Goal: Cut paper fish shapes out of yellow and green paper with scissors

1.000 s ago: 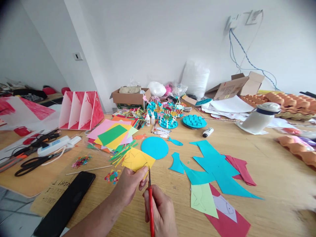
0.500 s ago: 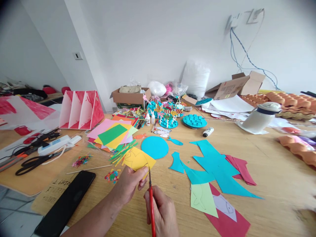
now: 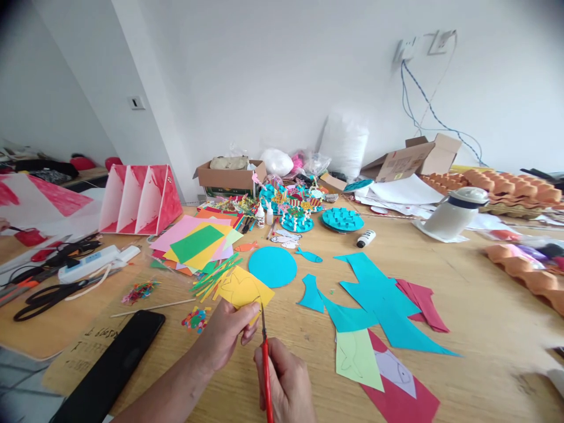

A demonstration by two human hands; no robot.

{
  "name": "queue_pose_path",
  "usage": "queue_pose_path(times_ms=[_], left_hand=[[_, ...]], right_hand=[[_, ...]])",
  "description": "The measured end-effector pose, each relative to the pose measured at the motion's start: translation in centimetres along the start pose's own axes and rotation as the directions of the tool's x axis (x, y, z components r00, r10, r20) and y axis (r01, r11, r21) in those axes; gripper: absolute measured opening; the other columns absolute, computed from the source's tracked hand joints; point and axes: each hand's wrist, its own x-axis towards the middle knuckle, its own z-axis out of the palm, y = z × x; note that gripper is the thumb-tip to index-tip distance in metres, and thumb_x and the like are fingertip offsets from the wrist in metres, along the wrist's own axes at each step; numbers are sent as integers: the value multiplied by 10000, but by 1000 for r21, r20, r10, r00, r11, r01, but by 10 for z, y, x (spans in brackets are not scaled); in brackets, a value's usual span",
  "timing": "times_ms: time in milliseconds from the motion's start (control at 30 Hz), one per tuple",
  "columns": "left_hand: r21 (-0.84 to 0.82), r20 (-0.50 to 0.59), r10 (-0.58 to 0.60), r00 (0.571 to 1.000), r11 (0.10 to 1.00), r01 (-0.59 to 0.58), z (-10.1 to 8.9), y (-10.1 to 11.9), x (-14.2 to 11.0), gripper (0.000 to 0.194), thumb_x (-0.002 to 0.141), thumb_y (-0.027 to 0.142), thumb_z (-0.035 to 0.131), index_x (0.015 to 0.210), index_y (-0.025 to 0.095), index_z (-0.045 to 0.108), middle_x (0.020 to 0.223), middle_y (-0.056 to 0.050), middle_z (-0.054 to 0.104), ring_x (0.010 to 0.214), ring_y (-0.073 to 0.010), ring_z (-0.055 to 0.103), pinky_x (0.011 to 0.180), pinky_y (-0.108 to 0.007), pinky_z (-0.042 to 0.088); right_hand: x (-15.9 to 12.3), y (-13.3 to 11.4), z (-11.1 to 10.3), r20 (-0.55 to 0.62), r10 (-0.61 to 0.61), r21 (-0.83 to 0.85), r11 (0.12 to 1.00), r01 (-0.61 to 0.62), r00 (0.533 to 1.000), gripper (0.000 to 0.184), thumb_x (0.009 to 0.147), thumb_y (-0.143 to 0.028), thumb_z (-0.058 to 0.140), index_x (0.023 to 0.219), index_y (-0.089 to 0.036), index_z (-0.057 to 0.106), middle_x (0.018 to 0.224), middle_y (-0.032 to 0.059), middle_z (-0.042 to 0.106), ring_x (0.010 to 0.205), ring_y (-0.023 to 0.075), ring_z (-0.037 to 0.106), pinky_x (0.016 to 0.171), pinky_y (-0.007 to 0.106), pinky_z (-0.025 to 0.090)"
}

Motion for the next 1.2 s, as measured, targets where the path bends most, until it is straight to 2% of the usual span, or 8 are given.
queue_pose_path(times_ms=[233,500,733,967,1200], left_hand=[[50,-101,9,995,999,-4,-2,-1,4,168,606,318,537,592,190,430,398,94,363,340,-47,309,347,-178,275],[39,-139,-25,990,999,31,0,-5,8,171,573,323,560,611,195,452,400,95,357,326,-54,286,321,-187,244],[32,-61,-25,998,999,27,0,-1,1,152,614,288,554,607,193,435,435,92,325,372,-53,276,352,-180,248],[51,-63,6,998,999,-3,4,1,-2,103,641,252,504,615,189,426,459,89,334,377,-45,277,361,-176,245],[18,-70,-39,997,999,41,5,-1,0,109,613,257,521,630,189,438,454,92,352,369,-46,280,353,-177,238]], right_hand=[[-1,1,6,-76,5,13,1000,-4,997,446,819,-583,360,591,-204,416,445,-77,356,364,77,354,368,190,262],[-1,-3,2,16,21,14,1000,-21,1000,437,826,-588,336,624,-207,410,450,-72,373,390,90,374,400,199,300],[-4,-7,1,20,32,-4,999,-32,999,405,853,-546,329,649,-207,412,462,-62,406,430,104,392,443,211,307],[-4,-7,1,13,42,21,999,-42,999,413,848,-551,339,636,-204,414,463,-61,402,428,100,388,439,209,308],[-5,-4,1,8,52,47,998,-52,999,418,835,-570,354,640,-206,417,451,-73,373,404,92,368,414,204,295]])
